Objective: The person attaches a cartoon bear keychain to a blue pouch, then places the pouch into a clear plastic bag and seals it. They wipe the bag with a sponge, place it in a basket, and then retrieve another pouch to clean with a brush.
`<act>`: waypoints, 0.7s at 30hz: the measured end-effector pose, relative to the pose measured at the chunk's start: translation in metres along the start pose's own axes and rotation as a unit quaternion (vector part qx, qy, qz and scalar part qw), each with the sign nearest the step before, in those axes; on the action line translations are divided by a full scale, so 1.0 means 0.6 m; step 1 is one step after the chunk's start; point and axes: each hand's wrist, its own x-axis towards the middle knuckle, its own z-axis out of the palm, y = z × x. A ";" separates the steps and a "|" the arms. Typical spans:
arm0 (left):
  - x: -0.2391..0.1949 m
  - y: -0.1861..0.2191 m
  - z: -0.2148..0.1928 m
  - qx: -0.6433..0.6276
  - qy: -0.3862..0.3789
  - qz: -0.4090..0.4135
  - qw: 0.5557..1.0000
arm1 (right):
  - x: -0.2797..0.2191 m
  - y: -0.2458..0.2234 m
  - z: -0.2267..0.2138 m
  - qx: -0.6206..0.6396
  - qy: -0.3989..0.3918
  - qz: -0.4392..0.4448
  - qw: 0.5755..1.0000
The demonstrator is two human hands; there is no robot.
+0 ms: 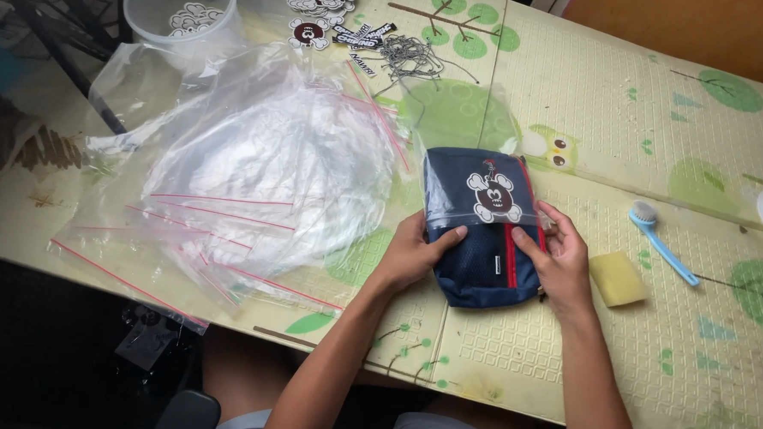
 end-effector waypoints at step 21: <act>-0.043 0.063 -0.010 -0.064 -0.044 -0.064 0.995 | -0.054 -0.062 0.029 -0.135 0.021 -0.100 0.986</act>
